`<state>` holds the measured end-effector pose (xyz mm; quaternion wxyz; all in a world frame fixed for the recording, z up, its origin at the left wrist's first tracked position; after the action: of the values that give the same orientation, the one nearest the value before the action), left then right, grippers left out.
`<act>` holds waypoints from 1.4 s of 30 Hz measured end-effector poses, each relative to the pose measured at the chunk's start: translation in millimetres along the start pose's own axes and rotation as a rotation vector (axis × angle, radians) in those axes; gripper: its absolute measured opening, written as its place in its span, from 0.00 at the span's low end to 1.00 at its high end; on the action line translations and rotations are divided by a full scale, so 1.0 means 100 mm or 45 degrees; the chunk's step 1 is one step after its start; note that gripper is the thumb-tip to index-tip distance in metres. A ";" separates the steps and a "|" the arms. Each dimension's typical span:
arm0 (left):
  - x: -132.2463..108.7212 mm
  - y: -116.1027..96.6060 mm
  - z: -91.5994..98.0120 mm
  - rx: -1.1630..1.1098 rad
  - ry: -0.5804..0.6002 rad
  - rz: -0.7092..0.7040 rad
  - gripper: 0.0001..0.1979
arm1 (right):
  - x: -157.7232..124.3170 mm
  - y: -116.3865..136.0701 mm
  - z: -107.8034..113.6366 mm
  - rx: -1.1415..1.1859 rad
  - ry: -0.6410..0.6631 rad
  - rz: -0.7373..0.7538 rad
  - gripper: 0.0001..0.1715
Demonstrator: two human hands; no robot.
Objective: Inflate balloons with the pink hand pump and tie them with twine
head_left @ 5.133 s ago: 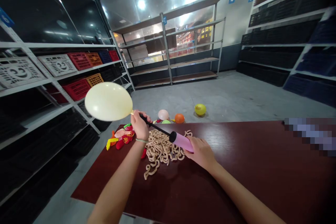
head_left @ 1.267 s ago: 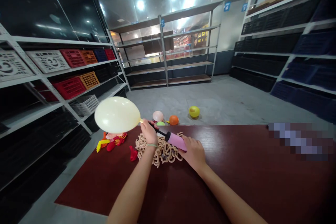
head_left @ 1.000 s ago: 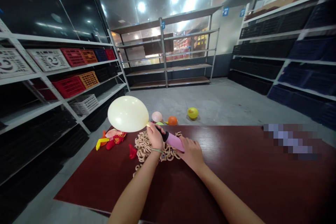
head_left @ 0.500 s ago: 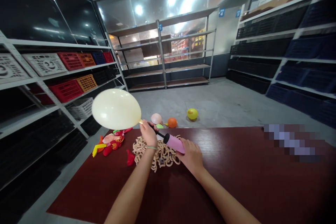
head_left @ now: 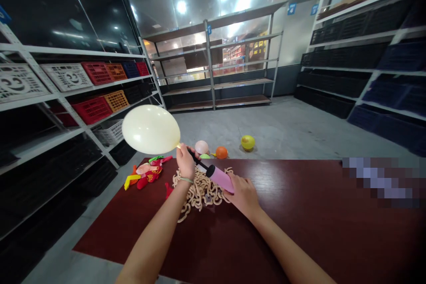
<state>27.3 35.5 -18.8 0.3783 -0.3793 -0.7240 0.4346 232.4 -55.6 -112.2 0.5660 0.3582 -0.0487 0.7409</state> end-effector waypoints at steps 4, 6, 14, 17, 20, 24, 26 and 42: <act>0.01 0.02 0.10 -0.063 -0.170 -0.006 0.12 | 0.00 -0.04 -0.03 -0.022 0.029 -0.033 0.29; -0.12 0.15 0.09 -0.097 -0.246 0.007 0.12 | 0.01 -0.07 -0.03 -0.031 0.033 -0.060 0.29; -0.64 0.46 -0.30 -0.113 -0.105 0.044 0.14 | 0.01 -0.19 0.08 0.038 -0.055 -0.159 0.25; -0.56 0.42 -0.27 -0.092 -0.003 0.113 0.14 | 0.01 -0.15 0.07 0.058 -0.021 -0.123 0.28; -0.37 0.28 0.00 -0.059 -0.053 0.049 0.12 | 0.00 -0.09 0.01 0.015 0.040 -0.057 0.30; -0.07 0.04 0.56 -0.094 -0.301 -0.057 0.09 | -0.02 -0.10 -0.02 -0.012 0.069 -0.044 0.29; 0.06 -0.05 0.74 -0.068 -0.294 -0.062 0.09 | -0.02 -0.12 -0.01 -0.018 0.061 -0.063 0.28; -0.20 0.38 0.78 0.085 -0.106 -0.034 0.16 | -0.02 0.13 0.01 -0.056 0.186 0.115 0.30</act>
<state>-24.1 4.4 -83.9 0.3658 -0.3384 -0.7292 0.4689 222.1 -62.2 -108.1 0.5419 0.2882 -0.0398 0.7885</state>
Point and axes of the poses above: each hand's wrist, its own x-axis towards the middle knuckle, its own z-axis out of the back of the hand, y = z × x, the point moved 8 cm from there along x, towards the middle knuckle, and after that the axes turned 6 degrees about x, right-handed, at the moved point
